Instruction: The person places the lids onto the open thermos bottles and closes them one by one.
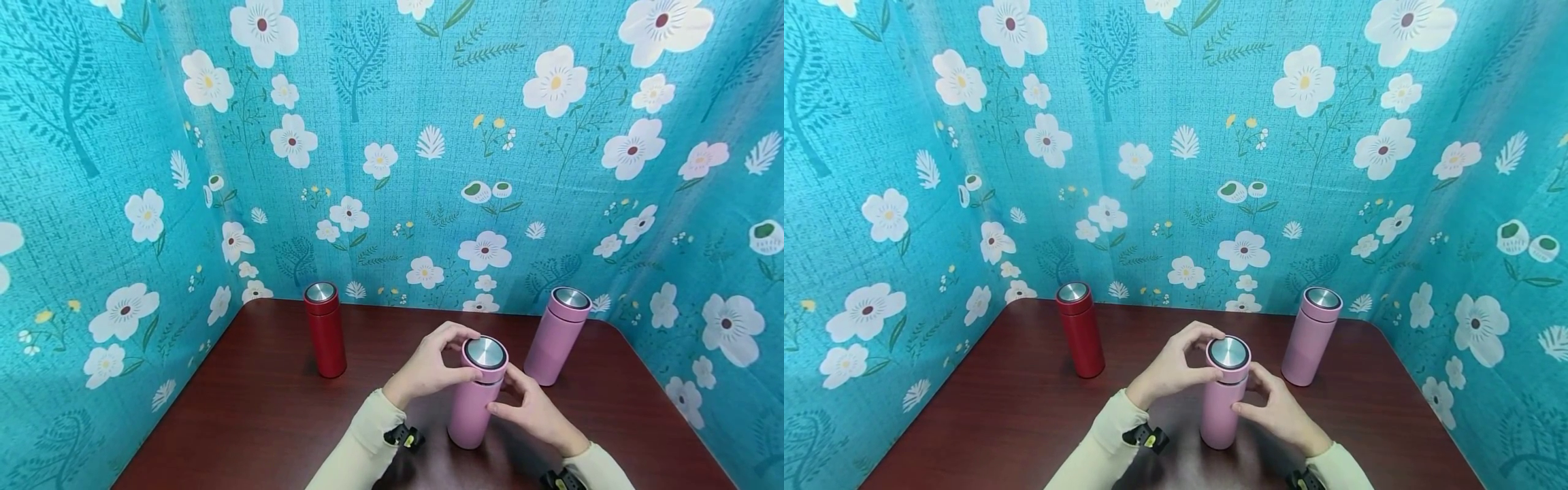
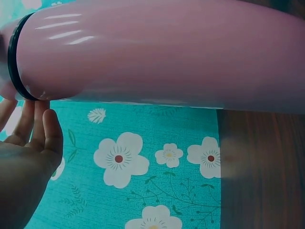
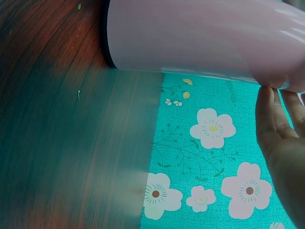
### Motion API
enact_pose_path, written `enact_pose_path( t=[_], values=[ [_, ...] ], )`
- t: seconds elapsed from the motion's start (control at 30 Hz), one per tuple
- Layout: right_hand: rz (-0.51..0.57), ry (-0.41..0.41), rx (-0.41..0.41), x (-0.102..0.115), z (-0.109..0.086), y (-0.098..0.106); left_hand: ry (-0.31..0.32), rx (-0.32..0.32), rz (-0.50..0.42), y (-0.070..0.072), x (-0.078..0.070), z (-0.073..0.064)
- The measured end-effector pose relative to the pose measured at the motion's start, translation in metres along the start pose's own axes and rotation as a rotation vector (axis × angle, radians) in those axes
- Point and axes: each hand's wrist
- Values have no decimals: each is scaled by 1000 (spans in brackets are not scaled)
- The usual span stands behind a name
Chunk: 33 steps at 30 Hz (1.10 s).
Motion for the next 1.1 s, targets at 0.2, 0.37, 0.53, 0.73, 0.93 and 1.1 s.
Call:
enact_pose_path(
  t=[0.2, 0.37, 0.53, 0.73, 0.93, 1.1],
  values=[
    [-4, -15, -6, -1, -1, 2, -45, 26, -47, 1, 3, -1],
    [-12, -19, -16, -3, -1, 2, -34, 47, -80, 0, 2, -2],
    [-11, -2, -18, -2, -1, 1, 42, 30, -40, -3, -5, -4],
    [6, 14, -7, -2, 0, 1, 132, -8, 7, -6, -15, -4],
    [-11, 17, -8, -3, -1, 1, 150, -11, -51, -7, -15, -4],
    [-18, 7, -16, -3, -1, 0, 142, 34, -150, -8, -9, -6]
  ],
)
Point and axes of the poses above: each hand's wrist, its own z-axis towards the middle knuckle, its own y-axis out of the back of the hand, x = y × z, and after that the axes turned 14 degrees about z, right-handed
